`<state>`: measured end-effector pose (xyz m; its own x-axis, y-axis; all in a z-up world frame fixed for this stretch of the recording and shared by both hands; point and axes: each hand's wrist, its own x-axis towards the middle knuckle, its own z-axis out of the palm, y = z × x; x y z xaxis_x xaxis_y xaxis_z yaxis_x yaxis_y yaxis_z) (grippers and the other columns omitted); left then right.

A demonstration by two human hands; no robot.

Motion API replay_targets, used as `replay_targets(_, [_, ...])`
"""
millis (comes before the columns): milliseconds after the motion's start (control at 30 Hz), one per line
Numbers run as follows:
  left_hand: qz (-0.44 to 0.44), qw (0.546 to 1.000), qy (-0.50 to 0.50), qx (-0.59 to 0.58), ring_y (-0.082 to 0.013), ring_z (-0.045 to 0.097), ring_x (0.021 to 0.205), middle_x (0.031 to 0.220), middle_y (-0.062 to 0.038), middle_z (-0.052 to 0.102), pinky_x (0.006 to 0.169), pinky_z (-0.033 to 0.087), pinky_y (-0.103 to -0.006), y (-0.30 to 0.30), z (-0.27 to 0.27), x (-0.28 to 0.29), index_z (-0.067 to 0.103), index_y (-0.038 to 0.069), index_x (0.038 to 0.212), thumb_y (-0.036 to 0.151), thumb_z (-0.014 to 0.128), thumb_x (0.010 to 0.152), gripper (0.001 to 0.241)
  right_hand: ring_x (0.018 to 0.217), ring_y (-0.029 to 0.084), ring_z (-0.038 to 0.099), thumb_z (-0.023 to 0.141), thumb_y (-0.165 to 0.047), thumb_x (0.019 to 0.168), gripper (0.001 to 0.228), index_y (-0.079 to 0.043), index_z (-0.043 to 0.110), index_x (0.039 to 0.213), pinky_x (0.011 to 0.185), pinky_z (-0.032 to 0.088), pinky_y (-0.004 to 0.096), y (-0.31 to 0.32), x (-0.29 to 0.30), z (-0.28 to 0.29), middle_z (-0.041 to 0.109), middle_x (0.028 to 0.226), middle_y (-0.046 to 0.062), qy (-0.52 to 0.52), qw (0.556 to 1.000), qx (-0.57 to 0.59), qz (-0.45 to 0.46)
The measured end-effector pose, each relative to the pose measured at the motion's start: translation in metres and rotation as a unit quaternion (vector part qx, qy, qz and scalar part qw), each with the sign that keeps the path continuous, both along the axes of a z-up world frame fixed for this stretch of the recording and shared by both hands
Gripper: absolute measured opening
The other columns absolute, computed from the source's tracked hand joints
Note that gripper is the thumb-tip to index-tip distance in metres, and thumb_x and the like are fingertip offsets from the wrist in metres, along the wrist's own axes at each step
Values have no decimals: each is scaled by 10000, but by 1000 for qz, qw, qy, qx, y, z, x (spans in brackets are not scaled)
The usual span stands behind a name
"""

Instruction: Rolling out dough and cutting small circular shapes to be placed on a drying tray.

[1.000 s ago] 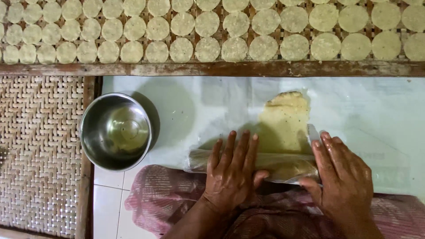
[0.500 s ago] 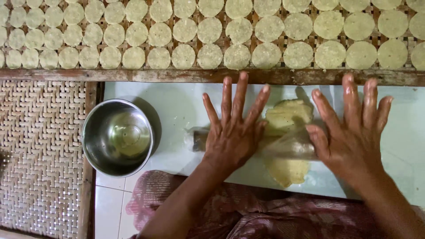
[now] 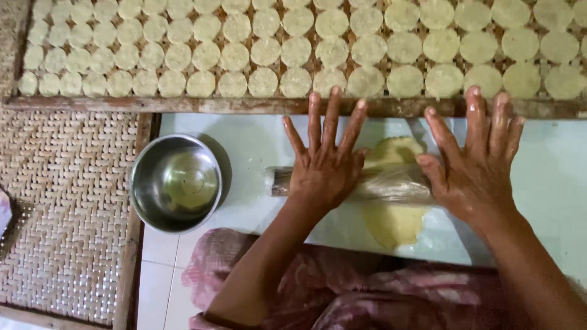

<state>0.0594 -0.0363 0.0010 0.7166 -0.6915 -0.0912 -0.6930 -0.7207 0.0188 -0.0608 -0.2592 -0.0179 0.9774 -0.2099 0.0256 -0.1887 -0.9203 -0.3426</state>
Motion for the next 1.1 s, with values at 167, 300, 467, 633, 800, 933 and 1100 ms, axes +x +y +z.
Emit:
replay_targets(167, [-7,997,-28,-68,-375,-86,1585,1724,-198,19,1176,57,-815,21,-12,-39,260,89,1652,520,518,987,834,1606,394,148,422,-400,1059,599,-187,420,1619,1214,192,714,23,-41,0,146,1755,166,-61,994,-74,46])
replay_targets(300, [-3,996,-12,-84,-363,-18,1589,1712,-198,122,1199,59,-779,31,-13,-57,363,49,1591,503,387,1013,735,1559,386,319,372,-383,1075,575,-112,499,1566,1239,215,647,36,-54,5,333,1716,158,-69,994,-73,37])
replay_targets(467, [-13,994,-30,-108,-366,21,1592,1700,-221,181,1210,84,-752,41,-11,-74,366,11,1590,464,508,997,760,1475,393,514,443,-272,1105,526,-28,516,1565,1251,270,585,47,-68,8,570,1584,216,-105,990,-88,22])
replay_targets(633, [-11,992,-24,-125,-365,49,1596,1703,-219,189,1217,48,-745,45,-15,-85,371,4,1590,467,480,1010,750,1489,409,481,385,-291,1112,580,46,472,1576,1270,199,608,55,-77,11,556,1576,260,-94,993,-67,9])
replay_targets(800, [-5,987,-20,-157,-365,125,1588,1672,-216,291,1213,88,-748,48,-16,-96,430,-12,1550,455,499,988,734,1534,373,393,345,-314,1099,615,25,395,1610,1269,157,615,58,-88,5,507,1602,234,-55,997,-59,-7])
replay_targets(933, [-13,988,-11,-150,-376,93,1591,1686,-227,249,1219,45,-739,54,-22,-106,388,-25,1566,453,451,1020,728,1528,433,374,364,-293,1100,605,32,358,1610,1241,182,683,63,-99,-1,457,1626,264,-101,993,-57,3])
replay_targets(1100, [-11,989,-2,-150,-347,62,1600,1703,-209,223,1234,25,-708,61,-26,-120,328,-22,1591,461,401,1055,725,1541,475,309,362,-286,1091,618,42,326,1614,1223,144,720,71,-111,-5,400,1646,284,-110,993,-35,-2])
